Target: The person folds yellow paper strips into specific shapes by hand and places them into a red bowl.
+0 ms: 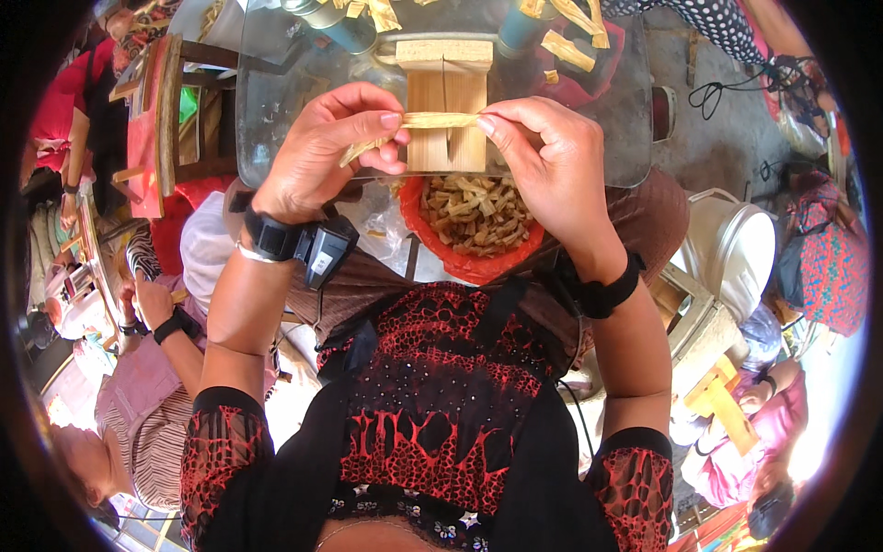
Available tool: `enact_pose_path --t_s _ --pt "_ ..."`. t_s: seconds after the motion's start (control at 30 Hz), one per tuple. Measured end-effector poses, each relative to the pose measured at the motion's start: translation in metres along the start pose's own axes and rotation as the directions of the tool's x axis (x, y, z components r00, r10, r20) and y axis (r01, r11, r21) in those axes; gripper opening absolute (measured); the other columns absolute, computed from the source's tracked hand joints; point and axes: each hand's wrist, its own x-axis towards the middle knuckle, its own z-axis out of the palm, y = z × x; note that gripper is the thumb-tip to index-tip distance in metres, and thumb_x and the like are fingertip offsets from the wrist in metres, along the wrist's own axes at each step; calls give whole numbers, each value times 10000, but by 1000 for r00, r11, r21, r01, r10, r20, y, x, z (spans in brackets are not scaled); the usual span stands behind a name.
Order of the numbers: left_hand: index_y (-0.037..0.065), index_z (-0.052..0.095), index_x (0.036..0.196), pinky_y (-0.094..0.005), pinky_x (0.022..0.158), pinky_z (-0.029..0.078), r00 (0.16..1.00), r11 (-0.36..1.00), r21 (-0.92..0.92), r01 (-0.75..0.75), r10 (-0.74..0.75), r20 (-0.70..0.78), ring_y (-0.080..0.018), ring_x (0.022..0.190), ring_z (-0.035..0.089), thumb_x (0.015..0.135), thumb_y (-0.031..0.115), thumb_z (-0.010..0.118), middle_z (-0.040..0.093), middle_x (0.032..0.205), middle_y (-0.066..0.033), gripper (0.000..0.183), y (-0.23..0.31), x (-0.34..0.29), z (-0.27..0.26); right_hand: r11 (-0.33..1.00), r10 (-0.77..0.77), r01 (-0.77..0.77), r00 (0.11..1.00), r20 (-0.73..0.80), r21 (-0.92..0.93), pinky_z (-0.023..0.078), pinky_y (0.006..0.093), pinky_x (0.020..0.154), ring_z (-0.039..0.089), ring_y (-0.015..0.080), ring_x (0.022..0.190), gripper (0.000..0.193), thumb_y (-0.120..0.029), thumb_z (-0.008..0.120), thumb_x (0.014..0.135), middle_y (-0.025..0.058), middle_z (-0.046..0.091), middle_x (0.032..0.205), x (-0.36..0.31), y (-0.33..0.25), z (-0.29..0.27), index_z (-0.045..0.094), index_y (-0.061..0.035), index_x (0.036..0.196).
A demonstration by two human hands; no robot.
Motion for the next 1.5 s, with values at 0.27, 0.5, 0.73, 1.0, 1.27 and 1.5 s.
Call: enact_pose_path --t_s 0.27,0.5,0.73,1.0,1.27,1.5 --pt "-44 610 1081 -334 706 589 999 989 -145 39 -42 -21 -267 789 686 998 197 469 668 961 -197 291 -21 -16 -3 981 195 -189 957 -215 48 470 241 670 587 122 689 147 -99 585 944 18 630 777 -11 20 -28 649 26 988" --pt "-28 634 1134 -330 851 531 969 870 457 -184 239 -65 -201 920 668 1001 203 497 676 1080 -114 300 -86 -48 38 858 7 212 907 -422 469 490 346 882 637 241 945 192 -93 411 1005 175 644 1072 -56 -12 -49 493 22 1136" --pt "-29 566 1180 -291 793 539 986 980 -122 159 -150 79 -170 896 657 937 194 614 671 998 -104 334 -98 -72 89 904 -145 81 982 121 420 468 354 900 611 235 1010 83 -82 549 936 151 648 1110 -151 -59 5 557 -14 983" --pt "81 678 969 -298 710 508 716 0 882 -471 584 383 -188 725 636 750 -4 710 668 824 -63 237 -61 -106 124 876 312 -290 950 6 385 430 243 649 511 68 734 149 -97 541 959 24 595 829 -138 -40 -14 629 23 954" --pt "66 665 927 -374 773 474 512 -353 750 -559 565 647 -264 768 634 736 27 697 643 799 -54 198 -48 -102 132 973 -53 4 977 206 229 420 240 526 533 104 611 118 -28 675 775 68 566 765 -134 -49 -43 637 47 858" --pt "38 605 931 -286 697 511 836 497 758 -422 537 113 -154 739 656 771 -63 676 663 825 -57 202 -59 -100 130 969 -102 112 993 -55 222 457 274 607 559 170 687 148 28 552 691 83 561 816 -127 -51 -44 622 38 821"
